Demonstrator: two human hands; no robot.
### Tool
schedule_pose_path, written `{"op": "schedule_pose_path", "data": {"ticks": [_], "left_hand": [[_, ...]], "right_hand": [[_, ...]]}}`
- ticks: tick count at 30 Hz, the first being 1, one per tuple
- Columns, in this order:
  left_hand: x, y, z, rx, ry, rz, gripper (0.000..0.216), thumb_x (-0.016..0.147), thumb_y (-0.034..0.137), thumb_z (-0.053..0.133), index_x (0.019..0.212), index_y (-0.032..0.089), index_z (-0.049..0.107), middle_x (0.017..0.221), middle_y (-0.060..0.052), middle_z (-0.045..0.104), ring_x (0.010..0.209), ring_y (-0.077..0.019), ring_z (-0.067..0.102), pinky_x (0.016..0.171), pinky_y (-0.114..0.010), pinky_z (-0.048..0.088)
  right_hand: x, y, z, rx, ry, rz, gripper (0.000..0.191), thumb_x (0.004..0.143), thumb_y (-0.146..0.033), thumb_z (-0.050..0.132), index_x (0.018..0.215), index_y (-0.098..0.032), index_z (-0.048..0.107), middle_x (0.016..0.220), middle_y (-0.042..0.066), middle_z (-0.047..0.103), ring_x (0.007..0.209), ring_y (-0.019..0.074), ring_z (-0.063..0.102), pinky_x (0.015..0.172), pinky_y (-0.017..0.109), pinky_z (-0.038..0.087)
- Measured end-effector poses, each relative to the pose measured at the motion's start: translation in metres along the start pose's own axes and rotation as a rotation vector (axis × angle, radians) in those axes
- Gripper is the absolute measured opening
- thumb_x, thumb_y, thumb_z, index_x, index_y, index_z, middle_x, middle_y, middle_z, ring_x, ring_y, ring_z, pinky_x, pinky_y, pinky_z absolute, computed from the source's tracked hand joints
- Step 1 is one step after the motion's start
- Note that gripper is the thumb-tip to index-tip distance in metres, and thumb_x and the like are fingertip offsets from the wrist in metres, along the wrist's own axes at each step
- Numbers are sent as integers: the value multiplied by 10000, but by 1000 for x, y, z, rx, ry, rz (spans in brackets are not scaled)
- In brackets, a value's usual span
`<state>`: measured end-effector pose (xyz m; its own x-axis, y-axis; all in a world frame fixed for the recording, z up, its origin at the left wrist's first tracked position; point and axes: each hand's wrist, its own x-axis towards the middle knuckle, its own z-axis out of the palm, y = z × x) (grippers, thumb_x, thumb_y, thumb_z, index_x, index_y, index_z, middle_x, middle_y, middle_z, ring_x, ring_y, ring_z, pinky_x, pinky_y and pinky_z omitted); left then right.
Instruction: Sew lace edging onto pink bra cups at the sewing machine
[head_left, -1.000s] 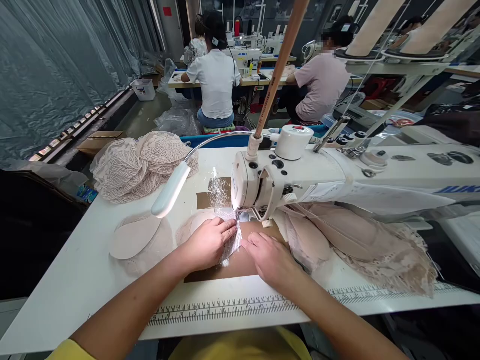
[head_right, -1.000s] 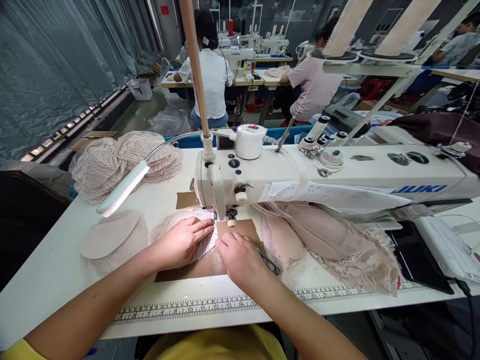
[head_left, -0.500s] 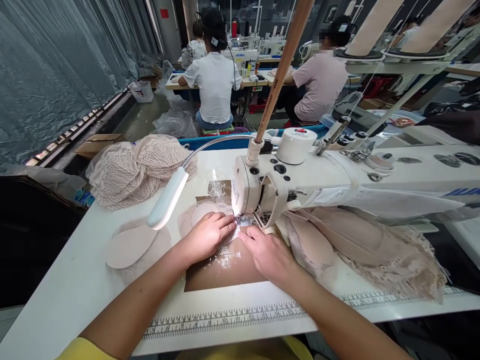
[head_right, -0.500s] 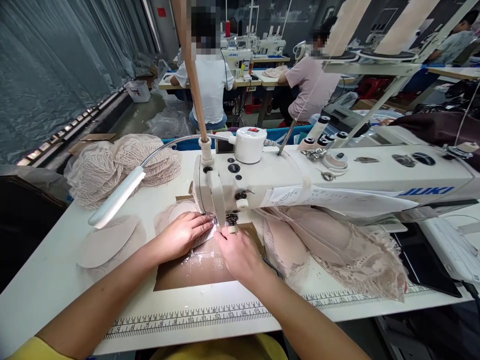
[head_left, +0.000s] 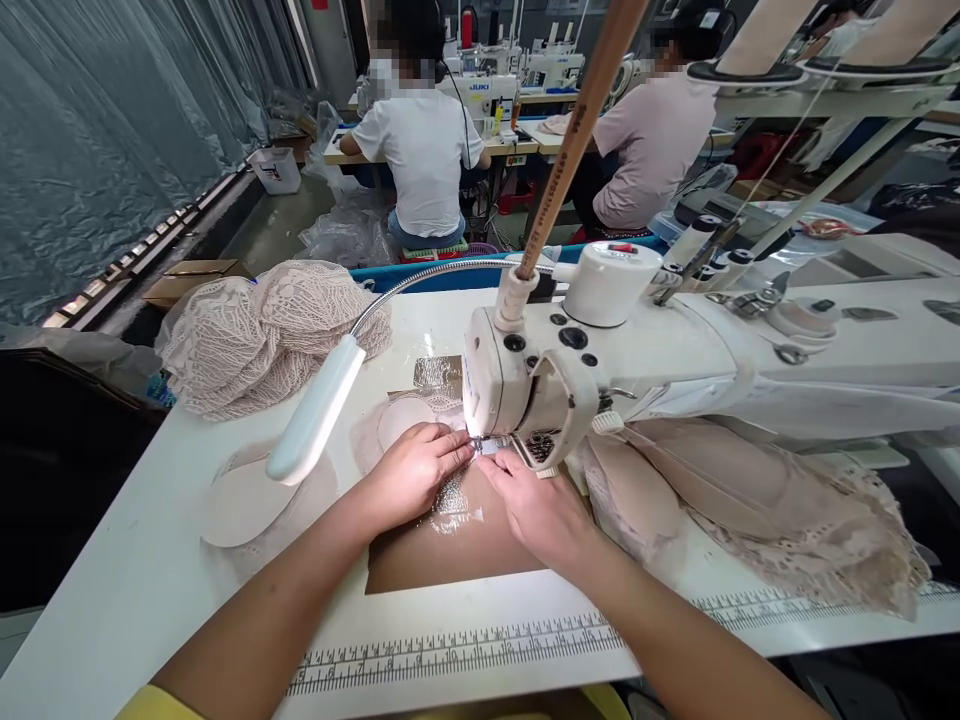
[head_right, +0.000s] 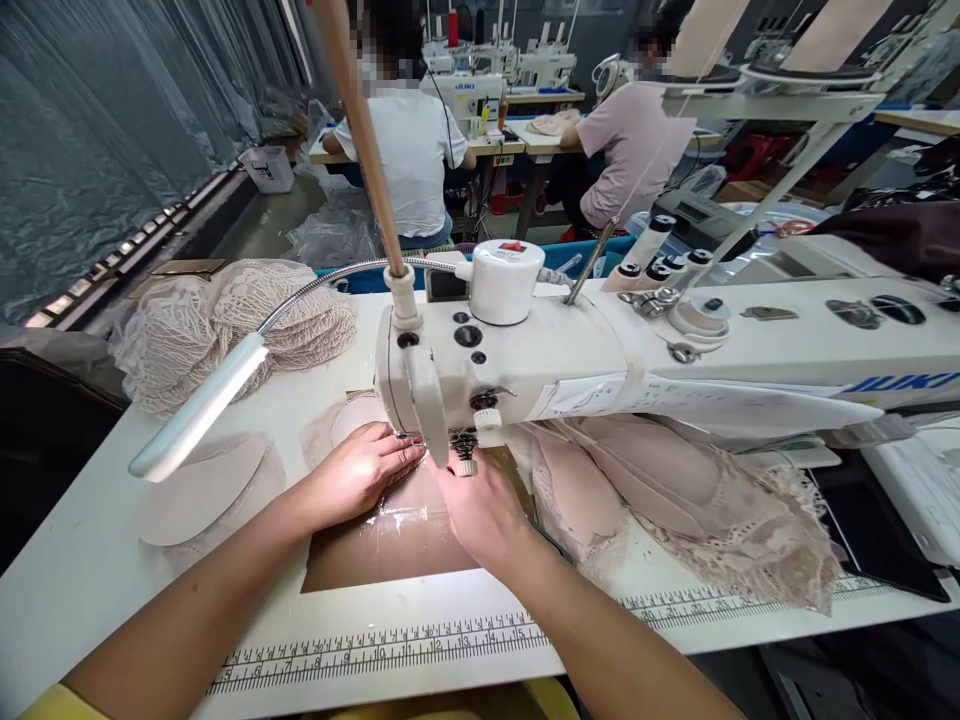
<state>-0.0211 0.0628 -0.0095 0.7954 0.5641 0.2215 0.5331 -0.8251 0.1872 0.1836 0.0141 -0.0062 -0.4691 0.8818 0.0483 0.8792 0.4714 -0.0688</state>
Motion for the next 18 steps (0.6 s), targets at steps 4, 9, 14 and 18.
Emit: {"op": "schedule_pose_path", "data": {"ticks": [4,9,14,18], "left_hand": [[2,-2,-2,8,-19,-37,373,903,138,463,1258,131,576,1203,-128,640,1007,-245,542,864,-395,471],[2,-4,-1,15,-15,-48,397,897,146,474,1286,155,550,1169,-135,642,1026,-252,536,855,-392,461],[1,-3,-4,88,-33,-65,395,891,140,467,1278,157,545,1214,-132,608,1097,-272,508,920,-425,418],[-3,4,-15,164,-69,-170,315,897,181,461,1181,138,592,1147,-146,607,1040,-283,537,830,-417,453]], "right_hand": [[-2,3,3,35,25,3,569,801,-15,465,1324,-223,552,1166,93,636,908,214,593,756,307,465],[-4,4,5,72,84,4,504,819,-40,459,1269,-214,604,1160,82,647,886,199,592,736,294,463],[-4,5,4,110,128,11,443,865,-82,429,1233,-221,632,1084,66,673,863,191,593,716,281,454],[-5,6,4,154,151,17,415,895,-96,410,1221,-220,637,1104,56,675,873,180,598,720,269,449]]}}
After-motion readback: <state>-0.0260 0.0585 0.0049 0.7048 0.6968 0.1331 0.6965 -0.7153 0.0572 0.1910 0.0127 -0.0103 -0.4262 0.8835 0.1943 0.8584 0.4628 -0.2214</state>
